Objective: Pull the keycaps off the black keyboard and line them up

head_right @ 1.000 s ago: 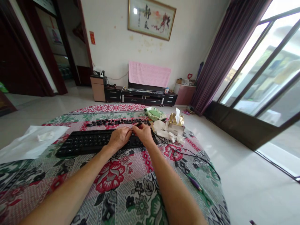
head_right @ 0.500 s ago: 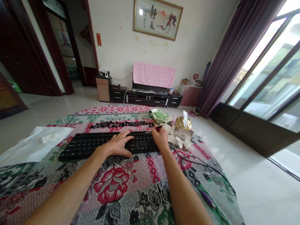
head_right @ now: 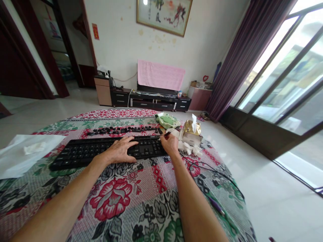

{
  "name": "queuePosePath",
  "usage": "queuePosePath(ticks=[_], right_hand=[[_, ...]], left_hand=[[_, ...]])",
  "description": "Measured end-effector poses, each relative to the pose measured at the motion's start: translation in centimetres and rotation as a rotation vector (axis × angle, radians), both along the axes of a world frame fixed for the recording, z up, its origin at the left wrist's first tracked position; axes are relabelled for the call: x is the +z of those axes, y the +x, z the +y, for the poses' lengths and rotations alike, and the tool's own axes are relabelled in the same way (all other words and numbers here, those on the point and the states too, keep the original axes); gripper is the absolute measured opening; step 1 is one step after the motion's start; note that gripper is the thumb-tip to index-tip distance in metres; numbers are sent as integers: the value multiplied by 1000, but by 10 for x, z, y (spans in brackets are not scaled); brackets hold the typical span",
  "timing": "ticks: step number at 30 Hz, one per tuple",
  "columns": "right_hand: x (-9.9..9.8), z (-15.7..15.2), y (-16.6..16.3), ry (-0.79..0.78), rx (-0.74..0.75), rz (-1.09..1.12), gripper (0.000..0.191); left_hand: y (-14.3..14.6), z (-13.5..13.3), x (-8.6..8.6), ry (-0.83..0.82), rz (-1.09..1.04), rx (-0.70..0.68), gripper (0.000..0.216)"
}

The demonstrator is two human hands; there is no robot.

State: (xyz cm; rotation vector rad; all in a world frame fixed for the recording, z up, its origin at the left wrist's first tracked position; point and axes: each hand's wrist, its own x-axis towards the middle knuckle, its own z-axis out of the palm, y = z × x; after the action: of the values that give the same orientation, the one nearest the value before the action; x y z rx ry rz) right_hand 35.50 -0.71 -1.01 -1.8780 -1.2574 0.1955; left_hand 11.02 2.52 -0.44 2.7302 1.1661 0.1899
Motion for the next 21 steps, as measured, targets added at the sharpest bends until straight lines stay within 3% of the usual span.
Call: queuePosePath(ticks=[4,21], right_hand=[[6,0,-9,-90,-14,-100,24],[6,3,-22,-119,-40,-235,27]], left_hand=[[0,-1,-1,13,-7,2,79],[0,1,-3,-4,-34,-8,79]])
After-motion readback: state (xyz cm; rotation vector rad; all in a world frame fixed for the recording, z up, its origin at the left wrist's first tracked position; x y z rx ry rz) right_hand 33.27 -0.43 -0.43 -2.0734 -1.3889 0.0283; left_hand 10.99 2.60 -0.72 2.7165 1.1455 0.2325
